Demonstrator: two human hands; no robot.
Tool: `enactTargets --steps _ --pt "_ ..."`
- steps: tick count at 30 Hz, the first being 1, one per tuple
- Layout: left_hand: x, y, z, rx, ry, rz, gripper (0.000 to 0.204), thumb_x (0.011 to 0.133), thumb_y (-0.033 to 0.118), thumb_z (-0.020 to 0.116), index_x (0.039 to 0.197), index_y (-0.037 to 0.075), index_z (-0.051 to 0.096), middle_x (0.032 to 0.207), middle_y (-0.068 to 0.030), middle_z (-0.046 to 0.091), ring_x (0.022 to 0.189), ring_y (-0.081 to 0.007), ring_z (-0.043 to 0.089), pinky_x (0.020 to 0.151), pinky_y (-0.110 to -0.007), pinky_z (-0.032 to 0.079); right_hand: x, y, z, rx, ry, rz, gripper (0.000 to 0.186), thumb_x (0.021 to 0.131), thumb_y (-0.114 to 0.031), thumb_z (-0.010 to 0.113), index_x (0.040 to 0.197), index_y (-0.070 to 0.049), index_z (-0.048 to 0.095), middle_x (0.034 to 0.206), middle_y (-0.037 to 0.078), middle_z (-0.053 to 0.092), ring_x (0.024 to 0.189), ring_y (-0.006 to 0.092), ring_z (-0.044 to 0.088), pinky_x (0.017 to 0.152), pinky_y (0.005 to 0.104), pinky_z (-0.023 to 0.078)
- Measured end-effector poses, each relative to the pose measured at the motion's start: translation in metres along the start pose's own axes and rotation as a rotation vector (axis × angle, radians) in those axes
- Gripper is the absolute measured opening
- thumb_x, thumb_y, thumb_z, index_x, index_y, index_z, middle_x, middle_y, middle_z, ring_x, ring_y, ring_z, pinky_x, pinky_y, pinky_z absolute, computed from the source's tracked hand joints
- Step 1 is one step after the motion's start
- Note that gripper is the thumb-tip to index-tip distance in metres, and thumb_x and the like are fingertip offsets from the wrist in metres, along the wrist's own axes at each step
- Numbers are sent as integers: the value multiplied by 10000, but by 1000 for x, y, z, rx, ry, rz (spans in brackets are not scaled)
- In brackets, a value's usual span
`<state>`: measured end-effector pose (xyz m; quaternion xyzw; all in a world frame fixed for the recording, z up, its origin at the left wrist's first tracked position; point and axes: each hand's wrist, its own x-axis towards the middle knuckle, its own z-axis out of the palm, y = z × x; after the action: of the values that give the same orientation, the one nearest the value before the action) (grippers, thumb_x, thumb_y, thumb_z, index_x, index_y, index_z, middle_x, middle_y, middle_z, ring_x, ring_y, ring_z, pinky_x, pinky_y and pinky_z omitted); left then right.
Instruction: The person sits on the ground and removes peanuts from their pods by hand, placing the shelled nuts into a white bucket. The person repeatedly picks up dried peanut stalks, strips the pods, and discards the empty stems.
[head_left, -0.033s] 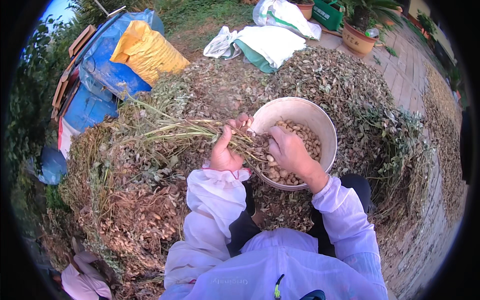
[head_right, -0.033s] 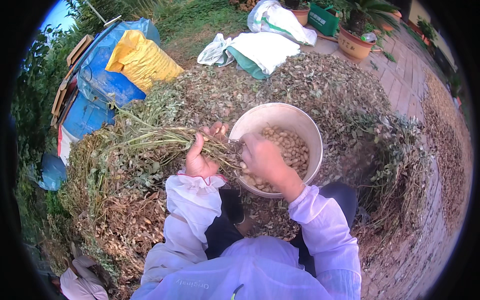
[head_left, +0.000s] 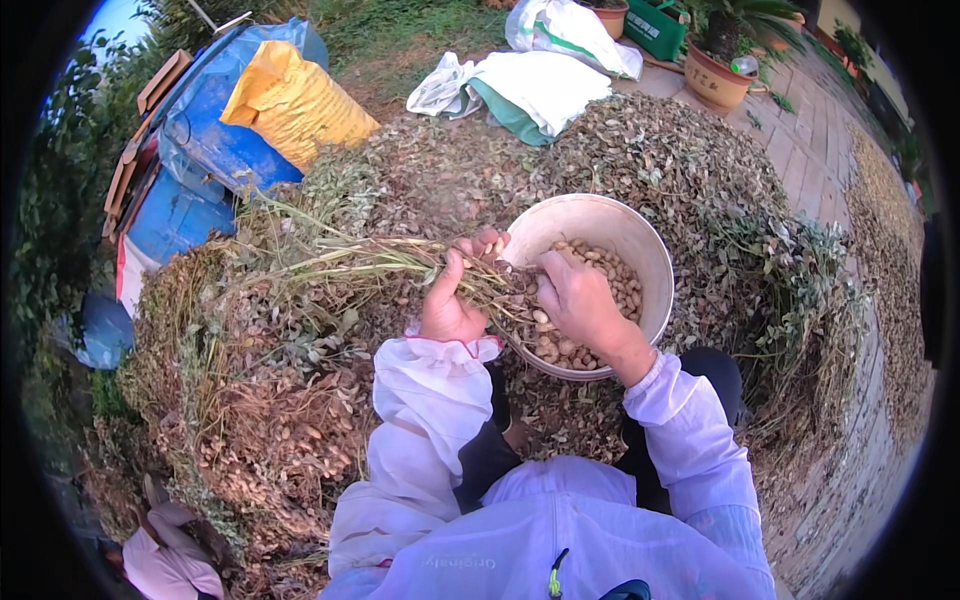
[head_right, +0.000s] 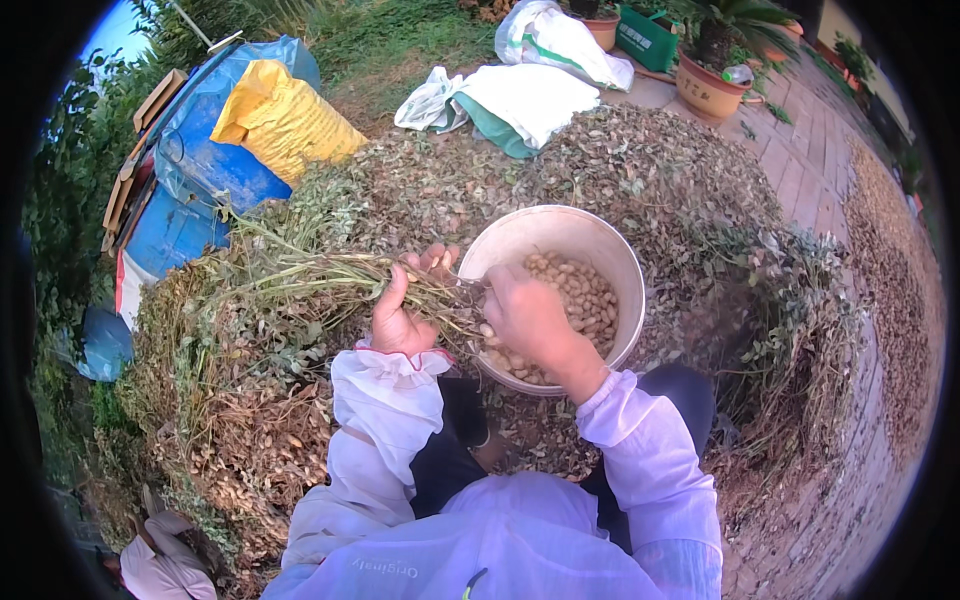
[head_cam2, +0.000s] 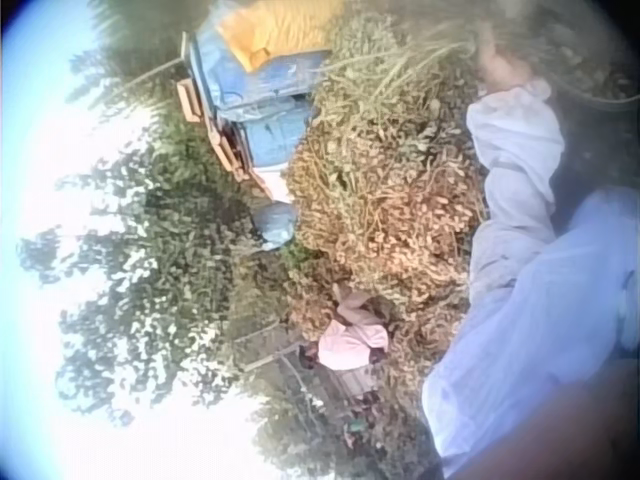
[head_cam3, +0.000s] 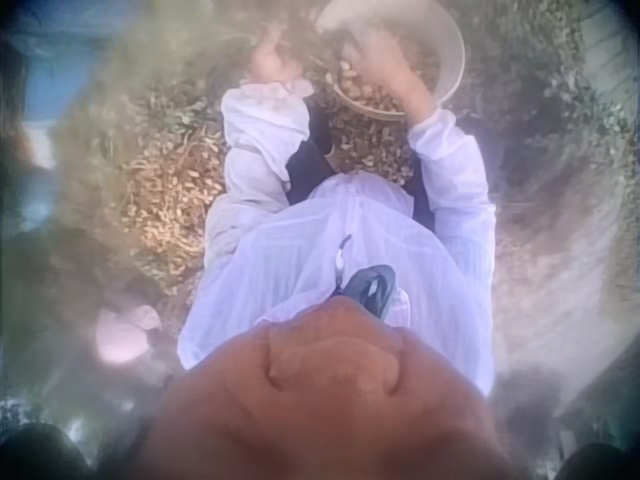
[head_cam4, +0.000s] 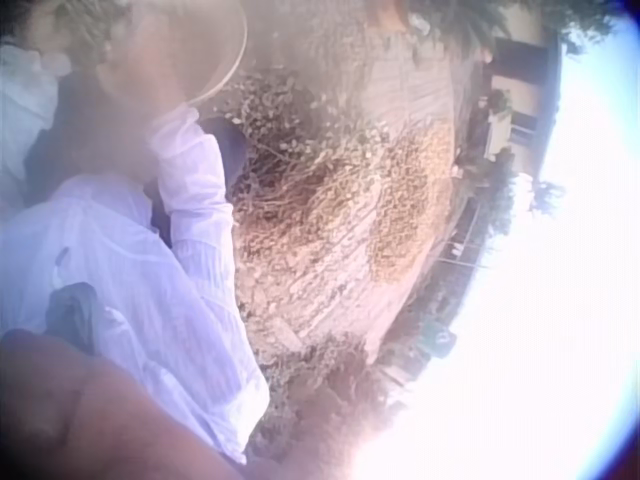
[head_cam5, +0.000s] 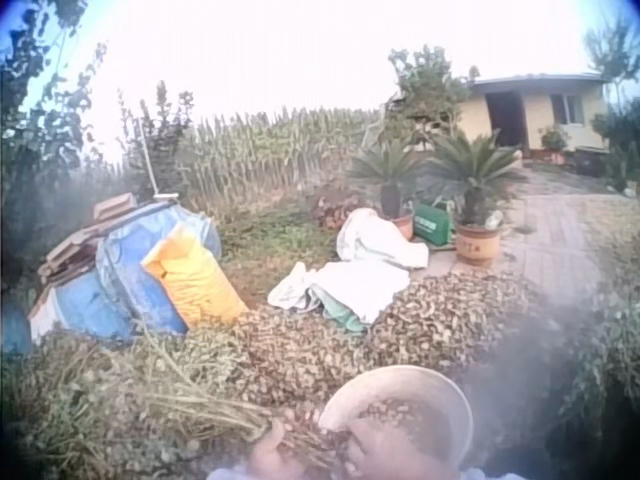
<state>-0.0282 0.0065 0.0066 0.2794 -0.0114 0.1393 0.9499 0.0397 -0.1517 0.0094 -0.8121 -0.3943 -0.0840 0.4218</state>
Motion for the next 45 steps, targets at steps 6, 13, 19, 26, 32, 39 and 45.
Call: enactTargets --steps 6,13,19,26,32,39,45 --pt "7 -15 -7 133 8 -8 273 906 361 519 899 90 482 740 -49 498 765 -212 515 807 -396 439 1 10 14 -10 93 273 203 823 -167 532 787 32 545 684 223 586 631 413 579 596 462 462" --pt "7 -15 -8 123 126 -86 271 921 363 496 847 105 460 771 -56 519 705 -184 520 723 -384 457 7 76 9 -96 130 397 258 835 -224 547 874 23 607 784 236 594 746 380 586 690 436 455" --pt "7 -20 -11 169 93 -179 324 930 351 474 1030 45 519 1035 -107 579 958 -229 564 866 -401 459 14 3 -16 344 -3 108 171 809 -153 602 940 -44 615 844 175 591 770 320 601 663 391 465" --pt "5 -21 4 160 130 -183 341 905 375 515 1035 59 521 1000 -83 576 937 -226 560 853 -419 452 7 15 4 115 -30 70 124 809 -122 571 817 -1 542 749 178 566 623 347 582 576 419 466" --pt "7 -26 2 38 88 -192 249 897 339 556 849 114 461 678 7 387 574 -132 384 589 -313 382 1 42 28 -432 89 19 79 788 -97 530 749 -29 523 716 156 566 611 316 600 517 379 501" --pt "9 -6 -8 -75 145 -120 262 914 367 511 837 125 446 655 35 371 551 -106 366 567 -295 357 -2 58 -5 -195 -58 204 268 837 -252 581 969 -19 577 890 168 576 828 341 595 735 402 486" --pt "13 -10 -7 -7 318 29 265 907 346 528 802 127 424 649 27 367 570 -120 359 573 -302 356 -16 -23 -35 138 -241 -144 459 762 -384 645 1047 -38 547 937 142 526 855 334 547 709 404 471"
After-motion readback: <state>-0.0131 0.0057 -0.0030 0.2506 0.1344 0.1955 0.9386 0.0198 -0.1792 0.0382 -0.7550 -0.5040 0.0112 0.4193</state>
